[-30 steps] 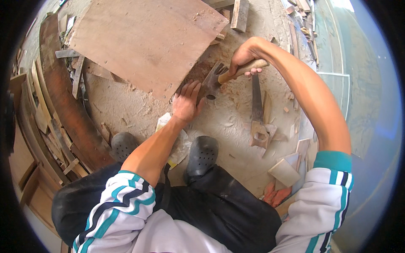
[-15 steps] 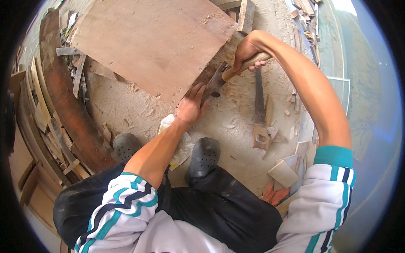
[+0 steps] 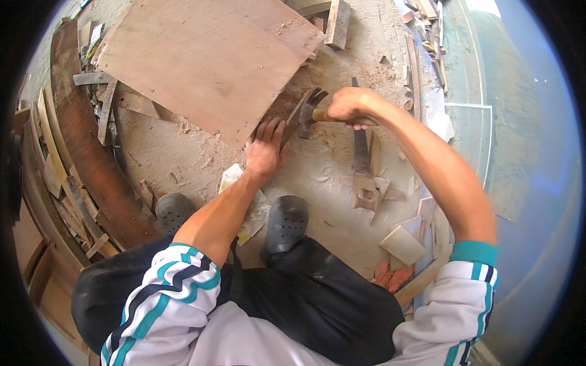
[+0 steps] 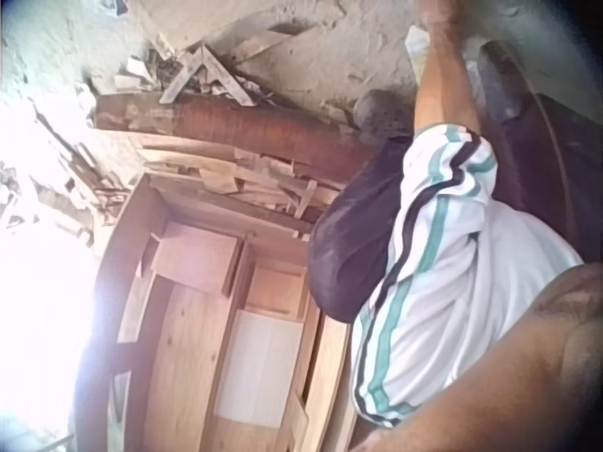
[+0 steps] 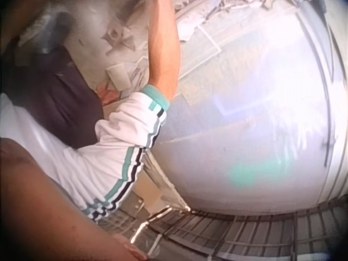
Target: The person is assembling a wooden structure by hammering nails into small wooden pieces. They use a hammer to secure the pieces together, occasionally adjusting the position of the wood.
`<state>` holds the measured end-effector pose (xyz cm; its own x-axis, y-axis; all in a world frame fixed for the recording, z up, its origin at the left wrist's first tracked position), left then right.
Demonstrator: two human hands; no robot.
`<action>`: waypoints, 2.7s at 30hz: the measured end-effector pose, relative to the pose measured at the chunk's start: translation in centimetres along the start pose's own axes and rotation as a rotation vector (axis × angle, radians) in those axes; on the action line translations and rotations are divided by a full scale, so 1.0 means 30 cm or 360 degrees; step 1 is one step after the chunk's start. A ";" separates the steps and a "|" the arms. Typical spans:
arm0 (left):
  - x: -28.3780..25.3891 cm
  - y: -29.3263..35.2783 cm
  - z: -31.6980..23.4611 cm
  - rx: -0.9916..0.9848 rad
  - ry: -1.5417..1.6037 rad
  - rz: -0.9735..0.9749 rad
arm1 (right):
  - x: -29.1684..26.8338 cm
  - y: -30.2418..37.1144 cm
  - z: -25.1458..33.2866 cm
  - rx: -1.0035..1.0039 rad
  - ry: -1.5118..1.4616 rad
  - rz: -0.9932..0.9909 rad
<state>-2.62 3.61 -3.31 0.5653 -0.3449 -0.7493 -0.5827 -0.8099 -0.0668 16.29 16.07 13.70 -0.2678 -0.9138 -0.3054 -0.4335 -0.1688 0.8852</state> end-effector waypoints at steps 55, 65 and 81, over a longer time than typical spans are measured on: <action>-0.364 -0.175 -0.401 0.0082 0.2509 -0.0033 | 0.677 0.273 -0.434 -0.1100 -0.0897 -0.2057; -0.331 -0.166 -0.409 -0.0423 0.2226 0.0152 | 0.756 0.237 -0.465 -0.1018 -0.0969 -0.1964; -0.156 -0.091 -0.249 -0.1415 0.3095 -0.0458 | 0.919 0.006 -0.443 -0.0672 -0.1395 -0.1431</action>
<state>0.69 3.90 5.32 0.6256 0.3417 0.7013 -0.3669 -0.6645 0.6511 20.26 -14.07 10.11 -0.5626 0.0892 -0.8219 -0.4945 -0.8330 0.2480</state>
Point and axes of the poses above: each hand's wrist, its own y-axis away from the middle knuckle, its own x-axis out of the palm, z = x × y, the point moved 3 cm from there along -y, towards the middle knuckle, and after that the axes turned 11 degrees about x, right-handed, at the moved point
